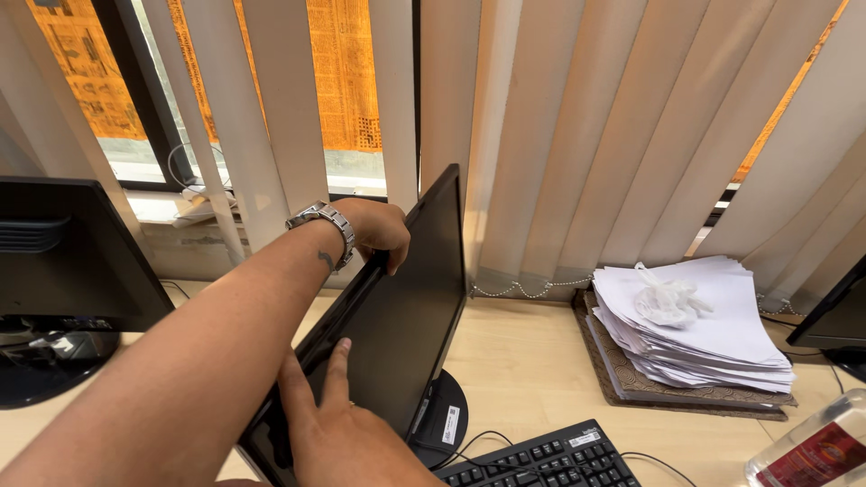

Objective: The person adjusts computer monitors and keyboards across several workstations and restacks papers on a desk.

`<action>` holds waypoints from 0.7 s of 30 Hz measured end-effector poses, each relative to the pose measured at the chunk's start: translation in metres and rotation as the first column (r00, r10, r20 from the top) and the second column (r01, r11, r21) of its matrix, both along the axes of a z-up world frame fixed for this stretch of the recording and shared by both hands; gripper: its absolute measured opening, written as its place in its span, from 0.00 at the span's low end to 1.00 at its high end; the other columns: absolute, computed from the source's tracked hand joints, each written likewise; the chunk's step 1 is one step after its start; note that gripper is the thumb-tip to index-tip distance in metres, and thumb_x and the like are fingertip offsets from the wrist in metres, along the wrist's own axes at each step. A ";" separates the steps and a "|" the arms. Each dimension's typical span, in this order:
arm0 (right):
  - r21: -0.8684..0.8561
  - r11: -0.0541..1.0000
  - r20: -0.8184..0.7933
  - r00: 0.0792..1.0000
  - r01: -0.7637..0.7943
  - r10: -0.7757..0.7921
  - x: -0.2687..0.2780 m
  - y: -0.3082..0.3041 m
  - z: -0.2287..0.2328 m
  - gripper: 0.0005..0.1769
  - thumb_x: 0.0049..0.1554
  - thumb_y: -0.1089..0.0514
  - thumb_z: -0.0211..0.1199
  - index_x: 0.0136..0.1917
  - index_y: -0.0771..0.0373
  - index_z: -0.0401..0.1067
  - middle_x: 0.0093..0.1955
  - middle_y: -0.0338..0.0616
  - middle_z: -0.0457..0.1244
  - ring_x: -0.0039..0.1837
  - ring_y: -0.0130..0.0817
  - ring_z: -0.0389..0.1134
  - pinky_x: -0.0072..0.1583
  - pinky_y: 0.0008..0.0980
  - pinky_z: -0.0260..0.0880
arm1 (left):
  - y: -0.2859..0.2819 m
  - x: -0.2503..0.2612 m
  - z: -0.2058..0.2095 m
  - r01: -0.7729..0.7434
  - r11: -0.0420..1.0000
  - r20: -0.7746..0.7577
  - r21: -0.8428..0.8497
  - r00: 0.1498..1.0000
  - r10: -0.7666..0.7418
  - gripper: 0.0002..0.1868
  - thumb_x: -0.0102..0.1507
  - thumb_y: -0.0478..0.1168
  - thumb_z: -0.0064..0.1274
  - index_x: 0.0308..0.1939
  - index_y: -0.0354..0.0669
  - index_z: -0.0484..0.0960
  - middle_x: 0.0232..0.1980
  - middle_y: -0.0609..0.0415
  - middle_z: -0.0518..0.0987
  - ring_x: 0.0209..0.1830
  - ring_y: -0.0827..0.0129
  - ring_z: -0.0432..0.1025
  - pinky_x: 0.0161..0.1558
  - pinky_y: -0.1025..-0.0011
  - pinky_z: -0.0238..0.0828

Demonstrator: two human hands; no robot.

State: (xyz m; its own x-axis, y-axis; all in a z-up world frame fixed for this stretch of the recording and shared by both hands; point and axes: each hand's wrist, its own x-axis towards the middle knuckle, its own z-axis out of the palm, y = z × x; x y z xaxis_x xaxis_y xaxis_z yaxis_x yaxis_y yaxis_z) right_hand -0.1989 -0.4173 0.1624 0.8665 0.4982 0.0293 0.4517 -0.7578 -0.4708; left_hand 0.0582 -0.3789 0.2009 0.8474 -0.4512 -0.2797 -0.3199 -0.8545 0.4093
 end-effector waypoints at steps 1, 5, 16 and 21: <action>0.011 1.000 0.005 1.000 -0.013 0.013 0.002 0.002 -0.002 0.56 0.58 0.35 0.63 0.81 0.71 0.41 0.69 0.90 0.46 0.60 0.74 0.66 0.57 0.47 0.73 | 0.001 -0.001 0.001 0.008 1.000 0.017 0.018 1.000 -0.008 0.13 0.47 0.33 0.64 0.33 0.29 0.87 0.38 0.38 0.87 0.34 0.57 0.83 0.39 0.67 0.81; 0.098 0.992 0.058 0.996 -0.078 0.073 0.013 0.001 -0.007 0.50 0.58 0.41 0.66 0.80 0.70 0.47 0.71 0.82 0.50 0.62 0.69 0.67 0.60 0.47 0.71 | 0.003 -0.004 0.003 0.003 0.999 0.093 0.033 0.996 -0.006 0.17 0.44 0.31 0.65 0.38 0.29 0.85 0.38 0.38 0.86 0.35 0.53 0.83 0.38 0.62 0.79; 0.404 0.849 0.011 0.927 0.340 -0.376 0.123 -0.128 -0.011 0.33 0.53 0.39 0.67 0.66 0.57 0.73 0.61 0.46 0.70 0.63 0.37 0.72 0.62 0.36 0.71 | 0.013 0.003 0.011 0.072 0.970 0.214 0.234 0.969 -0.124 0.26 0.45 0.31 0.66 0.48 0.33 0.87 0.46 0.41 0.85 0.46 0.49 0.80 0.46 0.57 0.76; 0.189 0.851 0.216 0.825 0.490 -0.522 0.180 -0.179 -0.007 0.63 0.42 0.36 0.77 0.81 0.56 0.48 0.73 0.60 0.54 0.73 0.53 0.59 0.68 0.44 0.64 | 0.007 0.008 0.004 0.007 0.980 0.281 0.201 0.958 -0.064 0.22 0.56 0.27 0.51 0.54 0.36 0.82 0.48 0.41 0.85 0.48 0.48 0.83 0.47 0.56 0.79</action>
State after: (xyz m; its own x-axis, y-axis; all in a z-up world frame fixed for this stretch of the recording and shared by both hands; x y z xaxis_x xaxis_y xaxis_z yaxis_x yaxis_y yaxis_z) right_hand -0.0193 -0.5968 0.1556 0.9504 -0.0299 0.3095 0.1347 -0.8576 -0.4963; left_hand 0.0658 -0.3717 0.2046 0.8891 -0.4430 -0.1150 -0.4298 -0.8945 0.1226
